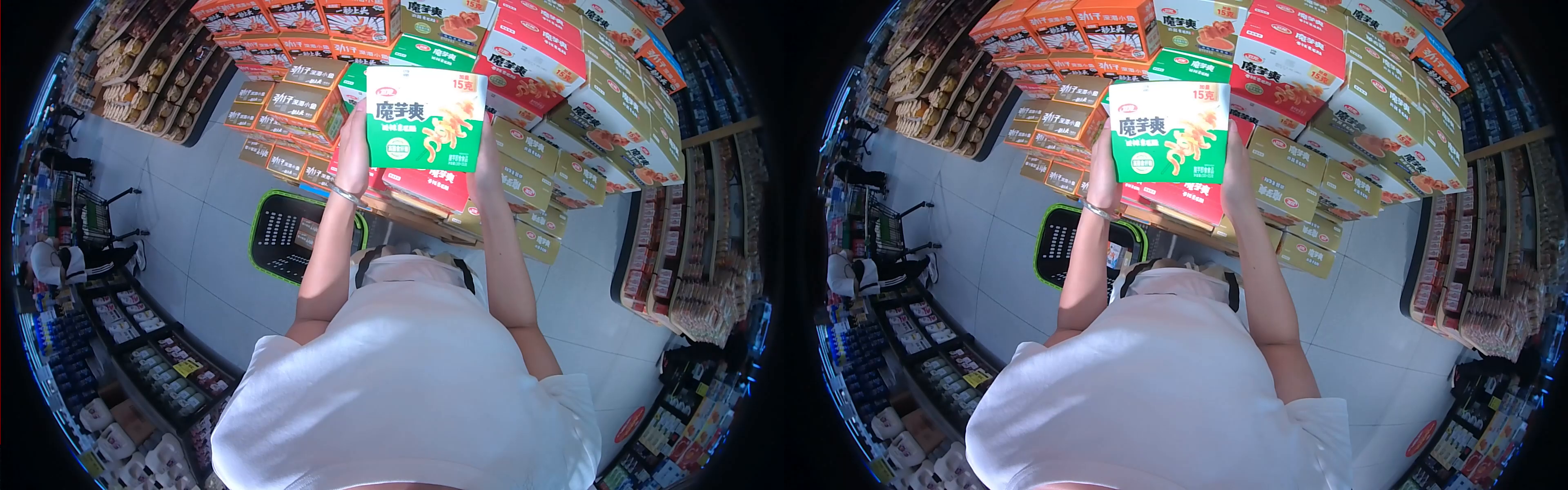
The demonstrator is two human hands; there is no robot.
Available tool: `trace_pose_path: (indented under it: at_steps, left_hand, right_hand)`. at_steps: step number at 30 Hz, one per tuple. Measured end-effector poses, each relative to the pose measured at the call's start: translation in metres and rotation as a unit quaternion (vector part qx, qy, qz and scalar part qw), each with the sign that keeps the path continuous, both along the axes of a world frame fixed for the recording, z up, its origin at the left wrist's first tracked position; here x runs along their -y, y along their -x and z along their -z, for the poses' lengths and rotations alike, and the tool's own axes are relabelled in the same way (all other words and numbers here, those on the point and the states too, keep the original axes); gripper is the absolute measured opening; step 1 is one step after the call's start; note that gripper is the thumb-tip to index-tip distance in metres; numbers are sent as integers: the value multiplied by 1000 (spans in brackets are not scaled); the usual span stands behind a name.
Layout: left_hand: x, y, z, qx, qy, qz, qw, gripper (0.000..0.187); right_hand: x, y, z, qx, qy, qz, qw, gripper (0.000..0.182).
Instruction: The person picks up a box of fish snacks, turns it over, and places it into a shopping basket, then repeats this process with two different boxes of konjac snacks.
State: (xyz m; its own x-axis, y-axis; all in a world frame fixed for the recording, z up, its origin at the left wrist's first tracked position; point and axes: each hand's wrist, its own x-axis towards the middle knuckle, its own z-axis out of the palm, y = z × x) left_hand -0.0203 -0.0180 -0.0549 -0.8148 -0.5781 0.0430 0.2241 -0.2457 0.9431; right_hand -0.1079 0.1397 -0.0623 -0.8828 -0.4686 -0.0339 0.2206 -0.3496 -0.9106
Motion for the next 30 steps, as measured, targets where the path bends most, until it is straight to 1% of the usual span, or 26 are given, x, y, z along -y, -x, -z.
trace_pose_path:
  at_steps: [5,7,10,13,16,17,19,21,23,25,27,30]
  left_hand:
    - [1,-2,4,0,16,-2,1000,45]
    - [-3,-3,0,-3,5,-22,1000,43]
    - [-4,-5,-1,-6,-17,-14,1000,43]
    - [-4,-3,-1,0,0,-20,1000,44]
    - [-3,-3,-4,-4,-12,-6,1000,44]
    - [-1,-3,-2,-3,-12,-6,1000,44]
    - [4,-3,1,-6,-16,31,999,44]
    - [3,-6,-6,-3,-38,41,998,45]
    - [3,-8,-11,1,-59,51,997,46]
    - [7,-10,-11,1,-108,96,989,47]
    - [10,-9,-9,-5,-112,92,989,47]
    - [11,-8,-12,-23,-122,99,987,48]
  right_hand:
    - [-1,-3,-2,3,3,-1,1000,56]
    - [-2,-4,-2,1,-3,-5,1000,56]
    - [-3,-7,-2,-15,9,-8,1000,55]
    - [-3,-6,-2,8,13,19,1000,55]
    - [-6,-3,0,25,11,-8,1000,54]
    - [-7,-1,1,15,6,-13,1000,53]
    - [-7,4,6,5,0,-19,1000,53]
    - [-6,9,7,-129,-49,33,990,52]
    - [-8,10,1,-109,-36,21,993,52]
    - [-10,9,-9,-89,-24,7,996,52]
    - [-12,8,-15,-57,14,-31,998,51]
    - [-12,10,-14,-65,27,-52,996,51]
